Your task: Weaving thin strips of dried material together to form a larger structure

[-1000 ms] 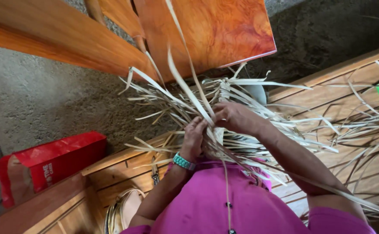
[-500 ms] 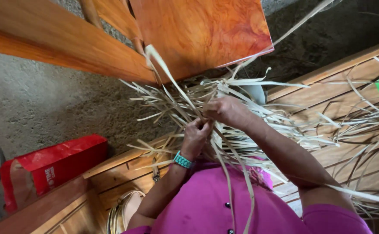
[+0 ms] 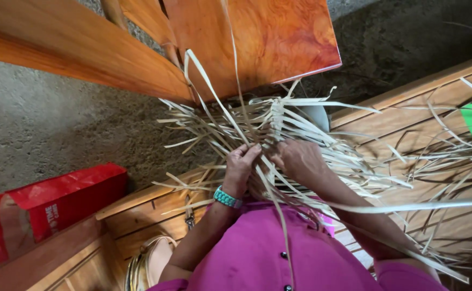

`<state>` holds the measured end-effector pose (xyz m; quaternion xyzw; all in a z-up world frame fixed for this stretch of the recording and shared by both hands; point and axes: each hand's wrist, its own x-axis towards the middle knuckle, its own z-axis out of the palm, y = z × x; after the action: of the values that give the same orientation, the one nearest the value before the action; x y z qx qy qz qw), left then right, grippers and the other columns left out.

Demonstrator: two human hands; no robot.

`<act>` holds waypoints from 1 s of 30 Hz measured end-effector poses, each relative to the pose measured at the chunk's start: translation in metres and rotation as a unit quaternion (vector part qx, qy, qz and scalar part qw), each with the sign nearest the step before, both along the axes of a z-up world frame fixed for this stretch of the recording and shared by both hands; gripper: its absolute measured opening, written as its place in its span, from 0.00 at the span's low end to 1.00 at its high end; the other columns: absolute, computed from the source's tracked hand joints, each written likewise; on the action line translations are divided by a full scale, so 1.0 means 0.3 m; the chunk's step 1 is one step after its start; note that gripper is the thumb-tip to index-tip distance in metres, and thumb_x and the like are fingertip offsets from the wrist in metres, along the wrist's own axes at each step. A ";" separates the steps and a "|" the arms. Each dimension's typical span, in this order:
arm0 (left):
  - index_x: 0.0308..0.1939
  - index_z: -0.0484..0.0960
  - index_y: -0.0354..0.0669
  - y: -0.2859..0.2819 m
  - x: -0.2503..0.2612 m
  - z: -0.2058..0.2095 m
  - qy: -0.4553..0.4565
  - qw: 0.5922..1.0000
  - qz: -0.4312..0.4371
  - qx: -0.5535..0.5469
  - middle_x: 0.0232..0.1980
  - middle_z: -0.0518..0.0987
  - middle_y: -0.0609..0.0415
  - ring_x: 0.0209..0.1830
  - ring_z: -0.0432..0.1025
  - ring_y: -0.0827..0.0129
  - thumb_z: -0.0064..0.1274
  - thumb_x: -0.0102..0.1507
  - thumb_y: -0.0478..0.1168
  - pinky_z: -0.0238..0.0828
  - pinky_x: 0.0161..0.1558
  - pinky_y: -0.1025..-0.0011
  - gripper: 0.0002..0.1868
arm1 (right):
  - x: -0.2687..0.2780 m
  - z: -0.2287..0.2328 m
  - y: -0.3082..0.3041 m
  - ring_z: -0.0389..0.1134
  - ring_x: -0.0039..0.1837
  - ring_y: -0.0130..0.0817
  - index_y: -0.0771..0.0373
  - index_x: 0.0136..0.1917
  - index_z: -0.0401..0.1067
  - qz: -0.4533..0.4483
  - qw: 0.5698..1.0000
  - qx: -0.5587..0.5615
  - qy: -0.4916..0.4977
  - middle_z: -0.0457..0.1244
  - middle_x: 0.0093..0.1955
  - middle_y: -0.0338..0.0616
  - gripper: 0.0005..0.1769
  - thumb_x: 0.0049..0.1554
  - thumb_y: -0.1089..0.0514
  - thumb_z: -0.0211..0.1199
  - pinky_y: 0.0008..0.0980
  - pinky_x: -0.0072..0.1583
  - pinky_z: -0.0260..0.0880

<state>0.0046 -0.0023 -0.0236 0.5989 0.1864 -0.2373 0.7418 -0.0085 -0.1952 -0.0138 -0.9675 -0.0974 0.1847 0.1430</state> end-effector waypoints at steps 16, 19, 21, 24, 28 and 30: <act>0.39 0.85 0.34 -0.021 -0.004 -0.054 -0.019 0.999 0.039 0.006 0.33 0.83 0.47 0.33 0.76 0.68 0.70 0.53 0.34 0.78 0.38 0.69 0.13 | 0.064 0.109 0.006 0.70 0.47 0.52 0.51 0.54 0.71 0.063 0.981 0.163 -0.082 0.63 0.44 0.41 0.12 0.60 0.48 0.58 0.45 0.44 0.73; 0.36 0.85 0.35 -0.005 -0.023 -0.020 -0.096 0.990 0.035 0.092 0.31 0.83 0.44 0.33 0.78 0.67 0.69 0.54 0.35 0.78 0.37 0.67 0.10 | 0.077 0.148 0.037 0.69 0.47 0.56 0.53 0.58 0.69 0.068 0.974 0.200 -0.082 0.62 0.45 0.45 0.14 0.60 0.50 0.57 0.50 0.43 0.72; 0.34 0.85 0.38 -0.005 -0.026 -0.019 -0.133 0.981 0.035 0.140 0.30 0.84 0.43 0.33 0.80 0.66 0.70 0.55 0.37 0.79 0.36 0.67 0.09 | 0.087 0.160 0.043 0.67 0.46 0.63 0.57 0.62 0.68 0.053 0.968 0.235 -0.068 0.62 0.45 0.52 0.17 0.60 0.52 0.58 0.56 0.43 0.70; 0.36 0.86 0.40 -0.013 -0.016 -0.053 -0.128 0.980 0.009 0.155 0.31 0.85 0.46 0.34 0.79 0.68 0.68 0.57 0.36 0.79 0.38 0.68 0.07 | 0.092 0.119 0.033 0.70 0.45 0.59 0.54 0.59 0.70 0.074 0.972 0.215 -0.055 0.63 0.45 0.47 0.15 0.59 0.52 0.57 0.51 0.44 0.73; 0.39 0.82 0.38 -0.024 0.007 -0.039 -0.065 0.997 0.028 0.029 0.33 0.83 0.49 0.33 0.76 0.70 0.66 0.58 0.34 0.78 0.37 0.70 0.09 | 0.092 0.054 0.021 0.72 0.46 0.49 0.49 0.47 0.75 -0.035 0.959 0.278 -0.044 0.64 0.42 0.40 0.08 0.59 0.46 0.64 0.40 0.47 0.73; 0.40 0.83 0.39 -0.014 0.005 -0.113 -0.021 0.999 0.036 -0.025 0.33 0.83 0.52 0.32 0.75 0.72 0.69 0.57 0.37 0.78 0.37 0.71 0.12 | 0.100 0.051 0.034 0.72 0.45 0.46 0.48 0.45 0.76 -0.066 0.944 0.320 -0.038 0.64 0.41 0.38 0.09 0.60 0.45 0.64 0.38 0.47 0.73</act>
<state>0.0061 -0.0065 -0.0576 0.5776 0.1864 -0.2022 0.7686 0.0216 -0.1851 0.0014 -0.8813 -0.0929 0.0975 0.4529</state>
